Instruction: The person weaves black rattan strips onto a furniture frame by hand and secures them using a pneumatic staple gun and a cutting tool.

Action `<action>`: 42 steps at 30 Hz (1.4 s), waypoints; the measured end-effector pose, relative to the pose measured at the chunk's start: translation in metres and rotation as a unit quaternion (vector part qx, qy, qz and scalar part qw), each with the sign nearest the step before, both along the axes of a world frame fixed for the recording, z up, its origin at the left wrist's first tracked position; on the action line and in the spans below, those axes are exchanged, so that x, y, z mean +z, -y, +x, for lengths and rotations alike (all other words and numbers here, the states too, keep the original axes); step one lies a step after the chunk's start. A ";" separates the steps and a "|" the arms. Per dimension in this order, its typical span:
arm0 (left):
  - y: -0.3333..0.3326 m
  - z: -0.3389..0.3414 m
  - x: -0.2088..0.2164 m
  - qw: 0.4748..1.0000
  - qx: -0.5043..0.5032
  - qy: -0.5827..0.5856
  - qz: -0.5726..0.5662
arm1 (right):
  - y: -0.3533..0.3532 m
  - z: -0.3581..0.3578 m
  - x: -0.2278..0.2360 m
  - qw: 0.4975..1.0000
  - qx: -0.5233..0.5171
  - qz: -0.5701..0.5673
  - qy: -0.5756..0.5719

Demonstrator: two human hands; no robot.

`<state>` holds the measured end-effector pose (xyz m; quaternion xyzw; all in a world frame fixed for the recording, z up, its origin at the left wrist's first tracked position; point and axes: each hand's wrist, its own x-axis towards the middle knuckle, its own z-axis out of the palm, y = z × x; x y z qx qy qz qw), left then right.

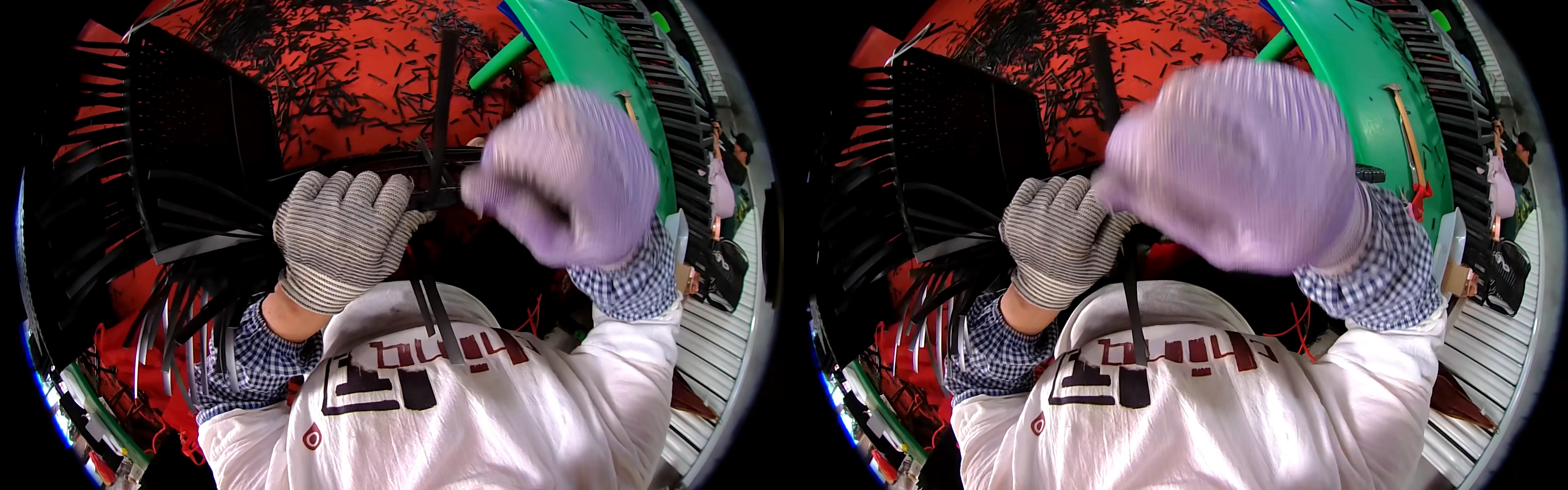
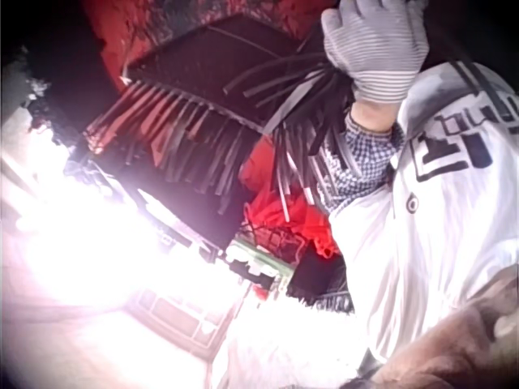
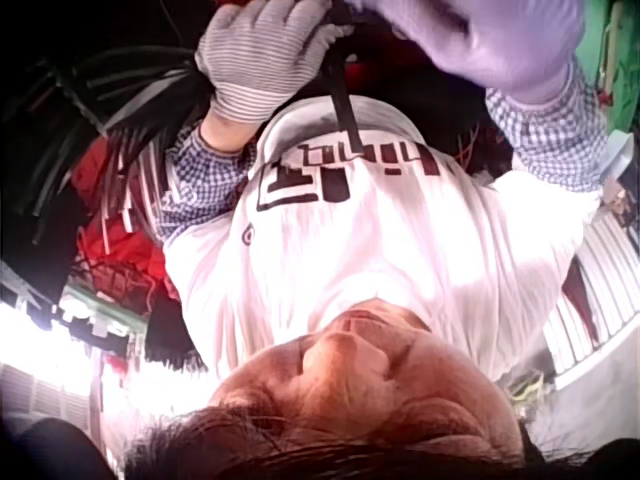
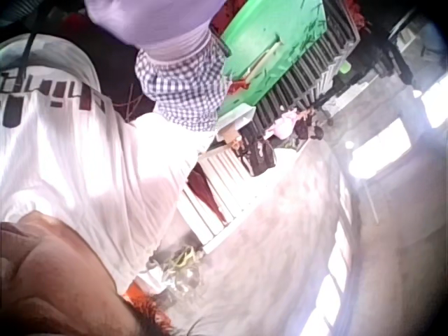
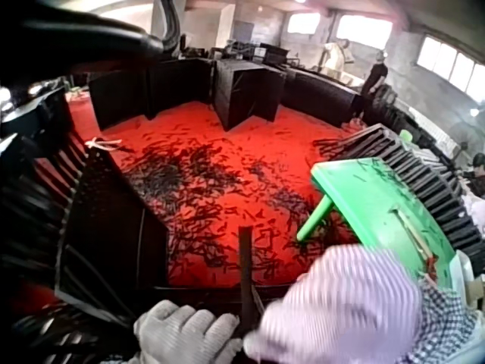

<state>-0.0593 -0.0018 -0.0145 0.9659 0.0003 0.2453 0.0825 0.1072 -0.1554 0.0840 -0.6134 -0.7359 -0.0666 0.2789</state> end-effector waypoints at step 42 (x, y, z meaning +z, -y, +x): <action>-0.006 0.001 0.041 0.970 -0.105 0.148 -0.160 | -0.003 -0.013 -0.068 0.970 0.026 -0.073 -0.230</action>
